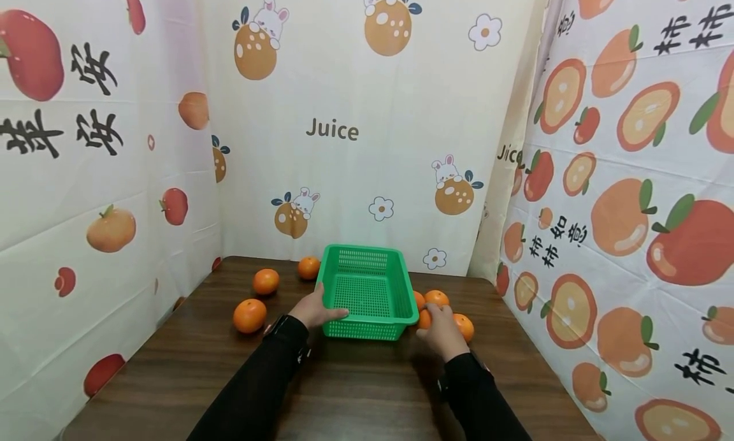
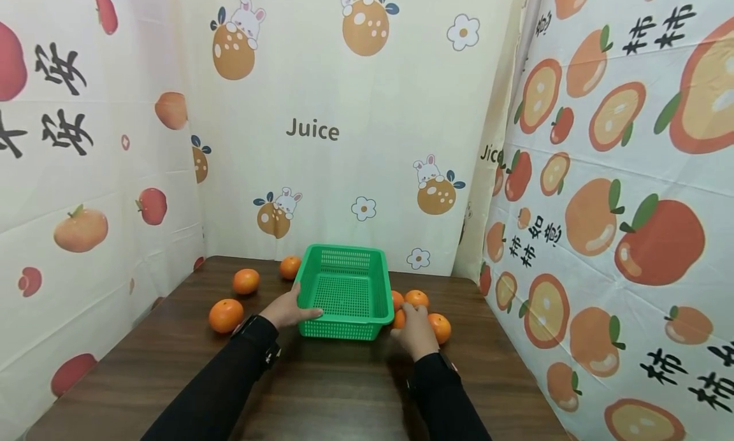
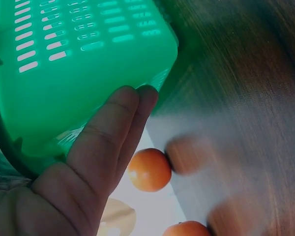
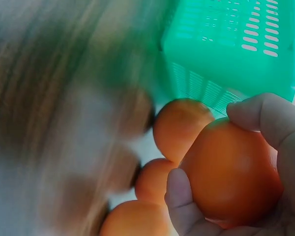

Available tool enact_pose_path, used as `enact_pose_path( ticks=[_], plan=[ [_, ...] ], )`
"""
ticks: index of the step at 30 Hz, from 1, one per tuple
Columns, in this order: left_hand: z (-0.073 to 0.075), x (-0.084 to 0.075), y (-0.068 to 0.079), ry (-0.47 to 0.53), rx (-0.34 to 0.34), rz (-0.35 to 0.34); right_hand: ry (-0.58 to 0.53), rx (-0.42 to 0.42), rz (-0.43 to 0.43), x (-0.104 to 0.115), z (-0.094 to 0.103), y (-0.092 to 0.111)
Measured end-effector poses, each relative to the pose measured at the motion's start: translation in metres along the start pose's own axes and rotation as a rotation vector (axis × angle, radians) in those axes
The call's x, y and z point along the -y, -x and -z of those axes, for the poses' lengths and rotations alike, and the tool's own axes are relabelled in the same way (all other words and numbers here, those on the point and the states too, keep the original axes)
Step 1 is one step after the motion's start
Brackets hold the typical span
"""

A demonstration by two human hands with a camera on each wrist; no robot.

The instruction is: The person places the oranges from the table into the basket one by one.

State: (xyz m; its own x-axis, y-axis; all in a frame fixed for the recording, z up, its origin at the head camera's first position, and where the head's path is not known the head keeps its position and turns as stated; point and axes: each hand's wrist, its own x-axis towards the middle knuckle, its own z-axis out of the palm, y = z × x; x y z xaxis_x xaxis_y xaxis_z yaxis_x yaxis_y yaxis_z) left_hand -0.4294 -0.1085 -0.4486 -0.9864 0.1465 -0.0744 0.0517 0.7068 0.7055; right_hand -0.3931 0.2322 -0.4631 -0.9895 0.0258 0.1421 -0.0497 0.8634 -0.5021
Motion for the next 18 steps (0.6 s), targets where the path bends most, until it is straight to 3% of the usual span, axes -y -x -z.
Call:
enact_pose_path(
  ticks=[6,18],
  plan=[
    [-0.001,0.001,-0.002,0.001,-0.006,-0.002,-0.017,-0.017,-0.014,0.005,0.01,-0.001],
    [-0.001,0.002,-0.002,0.014,0.003,0.001,-0.034,-0.065,0.041,0.007,0.019,-0.004]
  ],
)
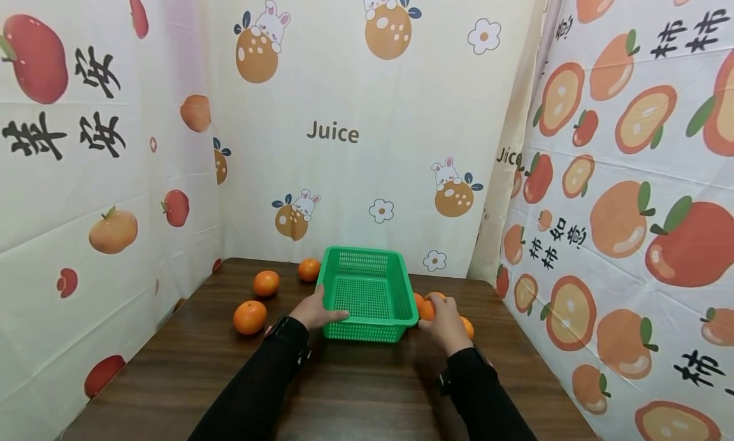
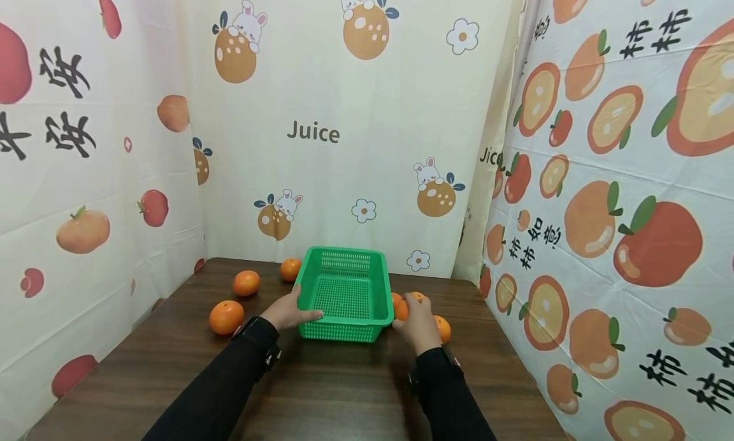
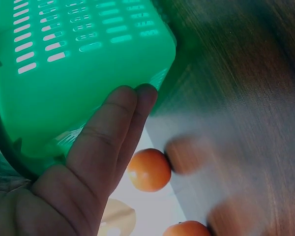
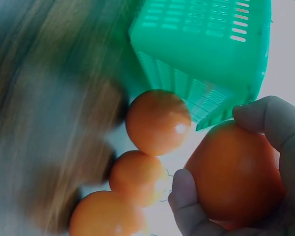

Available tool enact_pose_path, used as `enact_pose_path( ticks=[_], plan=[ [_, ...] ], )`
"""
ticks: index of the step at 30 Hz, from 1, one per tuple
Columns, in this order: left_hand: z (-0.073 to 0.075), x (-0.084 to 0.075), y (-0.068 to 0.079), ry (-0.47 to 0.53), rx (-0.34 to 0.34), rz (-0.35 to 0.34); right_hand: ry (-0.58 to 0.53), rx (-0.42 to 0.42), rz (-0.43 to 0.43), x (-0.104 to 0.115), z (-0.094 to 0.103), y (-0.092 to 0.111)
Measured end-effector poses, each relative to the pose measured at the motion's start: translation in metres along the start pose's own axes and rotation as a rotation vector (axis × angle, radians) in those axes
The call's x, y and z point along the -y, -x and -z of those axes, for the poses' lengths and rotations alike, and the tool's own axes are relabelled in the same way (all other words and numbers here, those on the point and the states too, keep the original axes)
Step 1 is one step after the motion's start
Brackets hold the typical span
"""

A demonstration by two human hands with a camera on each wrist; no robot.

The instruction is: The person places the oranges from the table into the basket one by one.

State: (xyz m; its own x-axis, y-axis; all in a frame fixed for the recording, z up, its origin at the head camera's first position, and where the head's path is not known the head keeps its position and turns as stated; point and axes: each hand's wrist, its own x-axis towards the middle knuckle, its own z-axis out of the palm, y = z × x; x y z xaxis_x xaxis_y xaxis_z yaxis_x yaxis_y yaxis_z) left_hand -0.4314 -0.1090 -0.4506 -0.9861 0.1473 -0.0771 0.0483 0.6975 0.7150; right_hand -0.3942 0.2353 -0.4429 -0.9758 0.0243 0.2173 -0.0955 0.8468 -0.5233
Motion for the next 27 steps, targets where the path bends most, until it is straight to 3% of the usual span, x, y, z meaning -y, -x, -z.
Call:
enact_pose_path(
  ticks=[16,27],
  plan=[
    [0.002,-0.005,0.011,0.001,0.005,-0.013,0.006,-0.028,0.022,0.023,0.009,-0.005],
    [-0.001,0.0,0.001,0.0,0.005,0.012,-0.011,-0.028,0.038,0.047,0.008,-0.004]
  ],
)
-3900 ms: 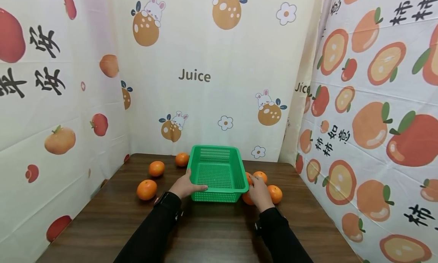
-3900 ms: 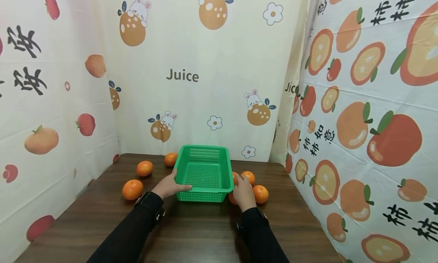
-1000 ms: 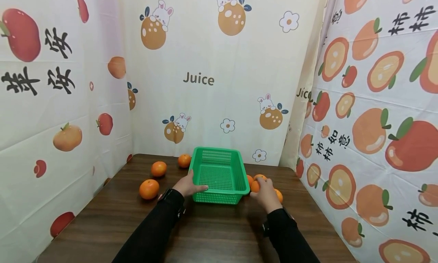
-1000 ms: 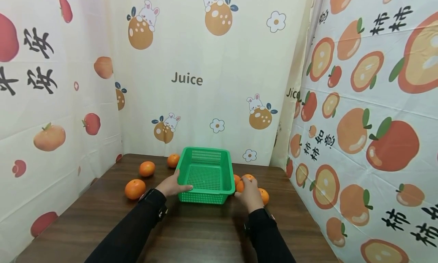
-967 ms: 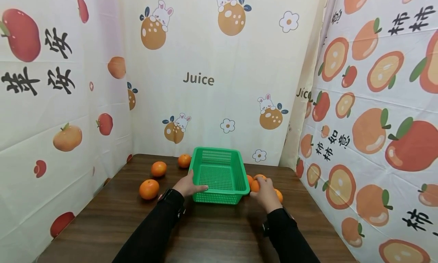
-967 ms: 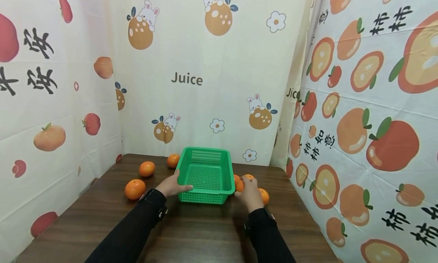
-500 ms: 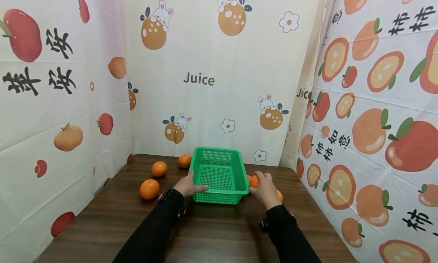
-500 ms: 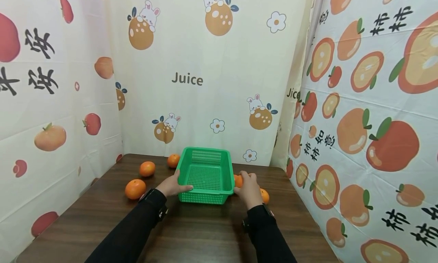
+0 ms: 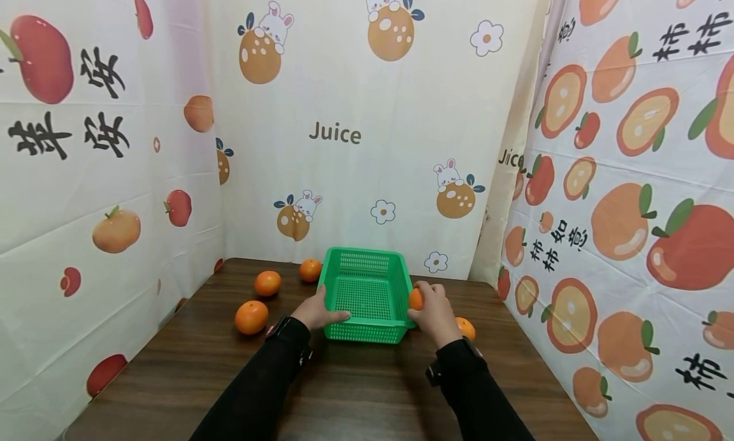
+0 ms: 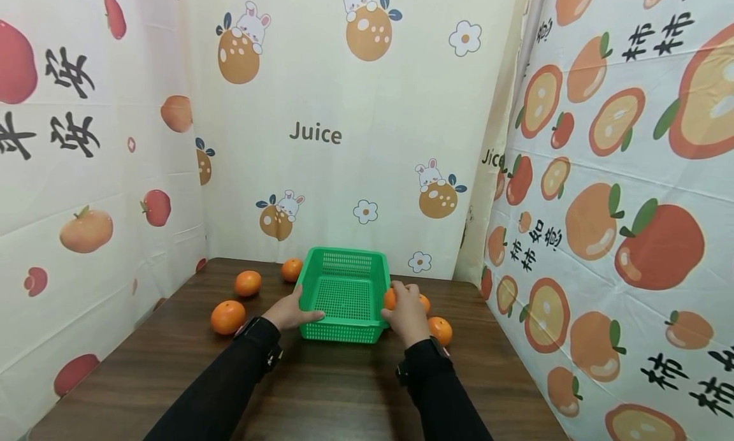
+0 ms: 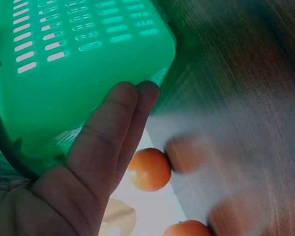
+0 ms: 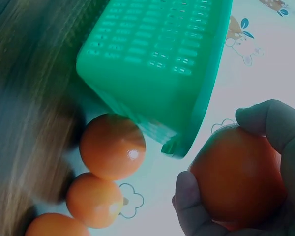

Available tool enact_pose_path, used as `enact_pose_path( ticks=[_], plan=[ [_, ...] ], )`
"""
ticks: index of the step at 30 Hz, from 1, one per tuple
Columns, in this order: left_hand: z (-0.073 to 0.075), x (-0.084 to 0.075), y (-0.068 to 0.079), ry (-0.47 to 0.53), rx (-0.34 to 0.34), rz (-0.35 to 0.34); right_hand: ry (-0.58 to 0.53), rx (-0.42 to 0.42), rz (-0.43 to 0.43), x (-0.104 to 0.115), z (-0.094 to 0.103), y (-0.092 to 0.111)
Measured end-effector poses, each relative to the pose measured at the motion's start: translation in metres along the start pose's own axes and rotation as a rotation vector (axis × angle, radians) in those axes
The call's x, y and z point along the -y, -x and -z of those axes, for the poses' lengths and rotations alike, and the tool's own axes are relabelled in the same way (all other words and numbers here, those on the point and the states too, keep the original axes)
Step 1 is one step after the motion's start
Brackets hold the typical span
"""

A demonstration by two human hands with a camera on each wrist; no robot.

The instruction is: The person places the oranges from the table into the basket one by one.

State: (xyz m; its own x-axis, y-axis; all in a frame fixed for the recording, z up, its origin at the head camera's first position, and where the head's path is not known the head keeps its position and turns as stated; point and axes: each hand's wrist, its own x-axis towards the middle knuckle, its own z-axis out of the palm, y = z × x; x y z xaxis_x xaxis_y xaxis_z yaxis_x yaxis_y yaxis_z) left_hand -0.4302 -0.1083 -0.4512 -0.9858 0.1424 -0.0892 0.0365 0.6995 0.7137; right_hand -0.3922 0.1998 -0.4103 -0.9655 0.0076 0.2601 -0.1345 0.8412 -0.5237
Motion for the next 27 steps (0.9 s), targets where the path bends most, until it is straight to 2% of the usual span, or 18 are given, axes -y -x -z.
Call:
enact_pose_path(
  ticks=[7,20,27],
  plan=[
    [0.0,0.001,0.002,-0.009,0.005,-0.033,-0.019,0.011,0.018,0.006,-0.008,0.001],
    [0.001,0.003,-0.001,-0.012,0.016,-0.026,-0.019,-0.014,0.015,0.012,-0.014,-0.002],
    [0.002,-0.001,0.008,-0.005,0.011,-0.037,-0.029,-0.007,0.017,0.014,-0.02,-0.008]
  ],
)
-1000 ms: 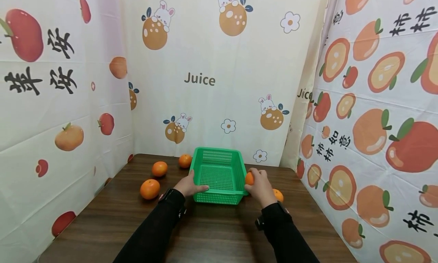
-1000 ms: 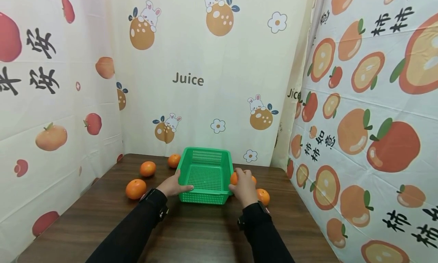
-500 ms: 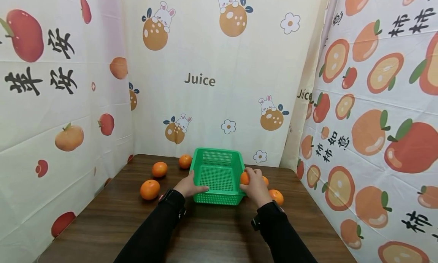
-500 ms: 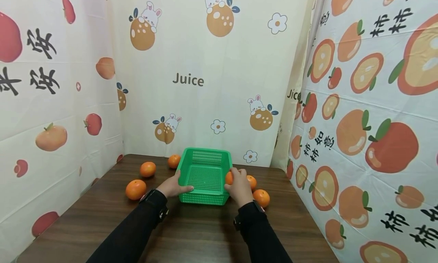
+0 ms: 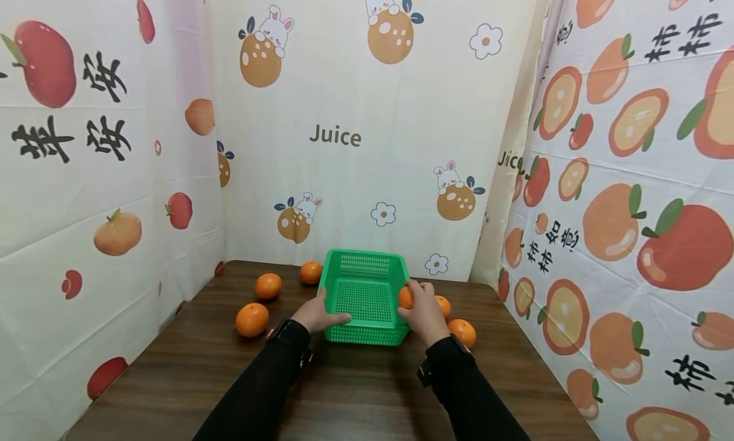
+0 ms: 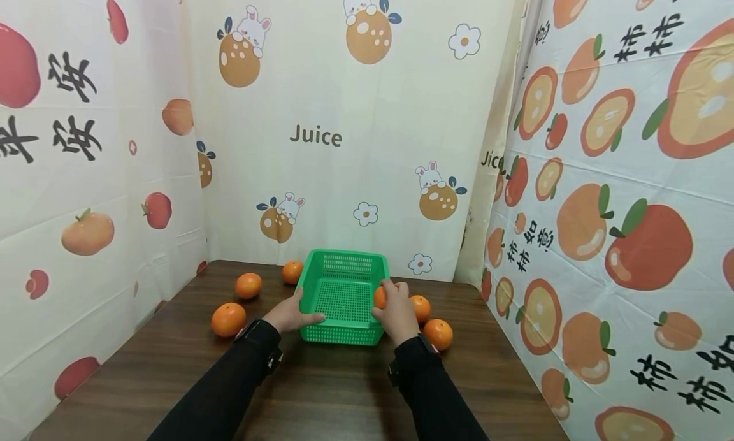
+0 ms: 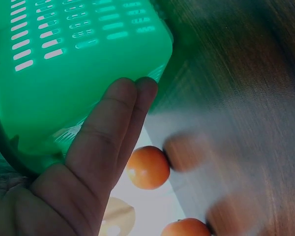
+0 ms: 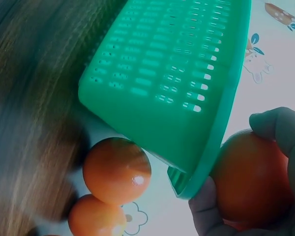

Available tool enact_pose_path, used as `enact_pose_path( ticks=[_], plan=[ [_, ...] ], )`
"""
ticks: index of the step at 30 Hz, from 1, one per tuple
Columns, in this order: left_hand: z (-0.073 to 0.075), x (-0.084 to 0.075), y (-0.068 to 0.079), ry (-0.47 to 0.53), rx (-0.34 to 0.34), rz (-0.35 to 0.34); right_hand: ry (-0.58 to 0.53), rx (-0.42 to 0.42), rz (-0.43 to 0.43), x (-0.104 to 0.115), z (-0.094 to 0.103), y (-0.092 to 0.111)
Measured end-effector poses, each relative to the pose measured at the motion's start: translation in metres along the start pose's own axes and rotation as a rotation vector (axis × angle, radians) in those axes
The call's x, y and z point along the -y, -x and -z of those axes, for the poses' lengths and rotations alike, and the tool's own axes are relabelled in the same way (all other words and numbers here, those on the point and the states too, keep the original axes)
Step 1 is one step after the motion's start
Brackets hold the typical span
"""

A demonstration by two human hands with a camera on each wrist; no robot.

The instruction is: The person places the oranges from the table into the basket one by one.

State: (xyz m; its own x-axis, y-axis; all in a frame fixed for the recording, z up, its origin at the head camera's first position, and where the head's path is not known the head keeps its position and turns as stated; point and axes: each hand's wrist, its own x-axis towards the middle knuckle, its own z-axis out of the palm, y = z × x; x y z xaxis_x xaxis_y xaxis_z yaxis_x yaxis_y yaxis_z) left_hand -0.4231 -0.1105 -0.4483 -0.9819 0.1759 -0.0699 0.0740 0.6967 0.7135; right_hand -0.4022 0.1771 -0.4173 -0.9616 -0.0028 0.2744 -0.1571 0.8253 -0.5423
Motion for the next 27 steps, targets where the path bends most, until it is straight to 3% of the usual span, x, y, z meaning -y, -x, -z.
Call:
enact_pose_path(
  ticks=[13,27],
  plan=[
    [-0.001,-0.003,0.01,0.012,-0.02,-0.011,0.018,-0.03,0.069,-0.002,-0.018,-0.003],
    [-0.003,0.001,0.003,0.001,-0.008,-0.008,0.137,-0.052,0.098,0.006,-0.028,-0.003]
  ],
)
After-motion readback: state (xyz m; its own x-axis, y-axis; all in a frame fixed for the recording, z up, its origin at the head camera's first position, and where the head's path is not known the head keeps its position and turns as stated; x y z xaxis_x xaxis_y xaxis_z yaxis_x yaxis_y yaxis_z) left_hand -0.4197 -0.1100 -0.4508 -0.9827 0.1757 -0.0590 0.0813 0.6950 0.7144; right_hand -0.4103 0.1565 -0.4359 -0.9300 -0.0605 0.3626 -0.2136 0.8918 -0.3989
